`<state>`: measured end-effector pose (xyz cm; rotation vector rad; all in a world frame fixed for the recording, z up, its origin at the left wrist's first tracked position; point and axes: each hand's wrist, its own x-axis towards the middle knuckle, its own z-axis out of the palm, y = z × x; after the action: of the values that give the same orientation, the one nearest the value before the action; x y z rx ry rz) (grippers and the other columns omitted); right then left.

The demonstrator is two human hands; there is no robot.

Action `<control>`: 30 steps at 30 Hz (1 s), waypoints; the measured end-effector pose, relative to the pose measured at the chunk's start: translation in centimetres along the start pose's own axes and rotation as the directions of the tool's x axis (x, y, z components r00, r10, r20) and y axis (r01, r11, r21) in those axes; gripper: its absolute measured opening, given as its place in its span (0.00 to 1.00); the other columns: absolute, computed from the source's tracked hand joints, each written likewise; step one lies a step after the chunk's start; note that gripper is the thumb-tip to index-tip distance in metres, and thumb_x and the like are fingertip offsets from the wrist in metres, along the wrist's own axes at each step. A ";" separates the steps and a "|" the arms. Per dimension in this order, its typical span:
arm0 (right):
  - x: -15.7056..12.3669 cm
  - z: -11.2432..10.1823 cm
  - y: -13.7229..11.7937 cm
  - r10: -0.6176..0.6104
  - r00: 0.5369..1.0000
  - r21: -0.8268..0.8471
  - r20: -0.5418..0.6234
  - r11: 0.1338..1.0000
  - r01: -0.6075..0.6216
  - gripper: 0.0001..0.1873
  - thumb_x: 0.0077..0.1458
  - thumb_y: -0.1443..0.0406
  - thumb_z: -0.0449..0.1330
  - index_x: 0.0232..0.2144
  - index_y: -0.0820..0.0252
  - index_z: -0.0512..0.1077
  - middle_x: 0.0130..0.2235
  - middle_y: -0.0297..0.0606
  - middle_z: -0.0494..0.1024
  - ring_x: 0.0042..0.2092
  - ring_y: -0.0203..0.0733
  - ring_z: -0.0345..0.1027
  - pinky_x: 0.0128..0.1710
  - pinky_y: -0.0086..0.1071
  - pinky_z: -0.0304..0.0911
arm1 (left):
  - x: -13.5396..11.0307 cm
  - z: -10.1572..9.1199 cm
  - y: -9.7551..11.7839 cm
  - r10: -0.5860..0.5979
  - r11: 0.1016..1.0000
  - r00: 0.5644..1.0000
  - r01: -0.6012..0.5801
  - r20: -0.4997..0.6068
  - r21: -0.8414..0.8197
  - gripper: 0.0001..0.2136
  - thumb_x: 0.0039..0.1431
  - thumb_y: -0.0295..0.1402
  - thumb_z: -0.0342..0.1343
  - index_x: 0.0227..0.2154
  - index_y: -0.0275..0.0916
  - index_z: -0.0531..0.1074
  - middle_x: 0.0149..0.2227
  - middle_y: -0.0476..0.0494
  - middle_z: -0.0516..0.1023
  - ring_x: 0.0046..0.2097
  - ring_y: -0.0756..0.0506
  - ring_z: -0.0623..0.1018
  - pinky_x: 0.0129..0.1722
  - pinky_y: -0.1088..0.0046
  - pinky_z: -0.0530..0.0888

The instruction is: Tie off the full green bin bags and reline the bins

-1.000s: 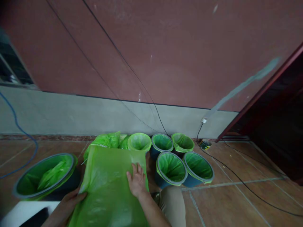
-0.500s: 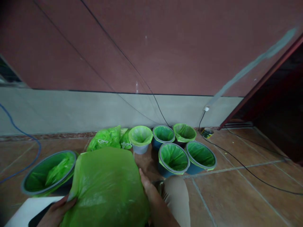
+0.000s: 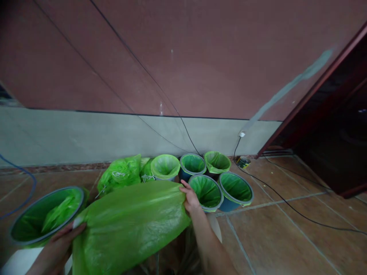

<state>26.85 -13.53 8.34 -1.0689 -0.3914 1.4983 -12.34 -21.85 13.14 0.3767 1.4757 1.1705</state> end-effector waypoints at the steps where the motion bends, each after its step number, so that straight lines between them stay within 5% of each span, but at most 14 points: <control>1: -0.5 -0.4 -1.1 -0.048 0.998 -0.018 0.038 0.999 0.049 0.38 0.41 0.68 0.64 0.58 0.57 0.65 0.33 0.31 0.81 0.33 0.39 0.75 0.39 0.32 0.68 | 0.1 0.2 0.4 0.022 1.000 1.000 -0.021 0.012 -0.009 0.16 0.36 0.24 0.66 0.33 0.40 0.76 0.29 0.49 0.84 0.34 0.41 0.83 0.29 0.74 0.80; 5: -2.5 -2.2 -2.1 -0.024 0.995 -0.159 0.097 0.986 0.040 0.27 0.53 0.52 0.58 0.50 0.62 0.72 0.38 0.40 0.82 0.39 0.44 0.76 0.41 0.37 0.69 | 0.1 0.3 1.4 0.054 0.998 0.997 -0.053 0.064 -0.019 0.14 0.34 0.24 0.66 0.29 0.41 0.76 0.27 0.52 0.83 0.34 0.43 0.83 0.28 0.77 0.79; 7: -2.7 -2.3 -1.4 0.049 0.995 -0.243 0.092 0.970 -0.026 0.33 0.57 0.43 0.49 0.45 0.65 0.75 0.37 0.46 0.81 0.41 0.48 0.76 0.41 0.40 0.69 | 0.0 0.2 1.5 0.059 0.998 0.994 -0.061 0.092 0.017 0.13 0.34 0.24 0.67 0.27 0.41 0.76 0.27 0.52 0.83 0.33 0.42 0.82 0.28 0.77 0.79; 10: -2.3 -0.8 -1.5 0.111 0.984 -0.216 0.136 0.973 -0.080 0.38 0.57 0.39 0.45 0.44 0.64 0.75 0.37 0.47 0.81 0.43 0.49 0.76 0.44 0.41 0.69 | -0.1 0.1 1.5 0.053 0.996 0.992 -0.061 0.117 0.061 0.12 0.35 0.25 0.67 0.27 0.40 0.76 0.28 0.51 0.83 0.33 0.43 0.82 0.30 0.76 0.79; 14: -2.7 2.1 -4.8 0.272 0.916 -0.074 0.295 0.962 -0.262 0.42 0.57 0.37 0.40 0.47 0.64 0.73 0.38 0.49 0.81 0.44 0.51 0.76 0.47 0.45 0.69 | 0.0 -0.1 1.8 0.070 0.996 0.988 -0.077 0.139 0.049 0.14 0.36 0.24 0.67 0.31 0.40 0.76 0.29 0.50 0.84 0.33 0.43 0.82 0.31 0.74 0.80; 17: -4.3 2.9 -6.6 0.282 0.895 -0.041 0.347 0.957 -0.286 0.39 0.58 0.38 0.44 0.47 0.64 0.73 0.39 0.48 0.81 0.43 0.51 0.76 0.46 0.45 0.69 | -0.1 -0.1 2.0 0.107 0.993 0.988 -0.111 0.115 0.035 0.15 0.36 0.22 0.65 0.30 0.40 0.76 0.28 0.50 0.83 0.31 0.44 0.82 0.30 0.75 0.79; 21: -6.4 1.6 -6.0 0.184 0.948 -0.116 0.258 0.980 -0.159 0.26 0.51 0.54 0.65 0.48 0.63 0.71 0.39 0.43 0.82 0.38 0.46 0.77 0.42 0.38 0.70 | -0.5 0.4 2.3 0.125 0.990 0.988 -0.130 0.093 0.048 0.11 0.38 0.25 0.65 0.28 0.41 0.75 0.27 0.50 0.83 0.33 0.42 0.83 0.29 0.74 0.79; 24: -6.9 0.7 -5.7 0.046 0.993 -0.179 0.113 0.983 -0.026 0.40 0.39 0.67 0.71 0.55 0.60 0.64 0.37 0.38 0.82 0.35 0.42 0.77 0.38 0.34 0.70 | -0.9 1.2 2.8 0.105 0.991 0.990 -0.112 0.095 0.073 0.12 0.37 0.27 0.65 0.29 0.41 0.75 0.27 0.50 0.83 0.33 0.41 0.83 0.28 0.71 0.79; 27: -6.7 0.9 -7.2 -0.061 0.998 -0.244 0.020 0.968 0.064 0.47 0.39 0.67 0.71 0.61 0.57 0.57 0.31 0.33 0.81 0.30 0.40 0.75 0.33 0.32 0.68 | -1.0 2.1 3.9 0.103 0.994 0.993 -0.105 0.058 0.043 0.17 0.32 0.28 0.67 0.31 0.41 0.75 0.27 0.50 0.83 0.31 0.41 0.82 0.27 0.71 0.79; 30: -6.9 2.0 -9.6 -0.186 0.983 -0.267 0.007 0.947 0.181 0.41 0.44 0.63 0.69 0.59 0.57 0.62 0.28 0.31 0.79 0.27 0.37 0.72 0.30 0.30 0.66 | -0.8 2.8 5.5 0.164 0.986 0.985 -0.164 0.047 0.005 0.21 0.27 0.32 0.70 0.32 0.41 0.77 0.30 0.50 0.84 0.33 0.41 0.83 0.30 0.72 0.79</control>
<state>30.26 -16.81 19.33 -1.2206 -0.6765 1.2922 -11.64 -18.72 18.50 0.5367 1.4308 1.2773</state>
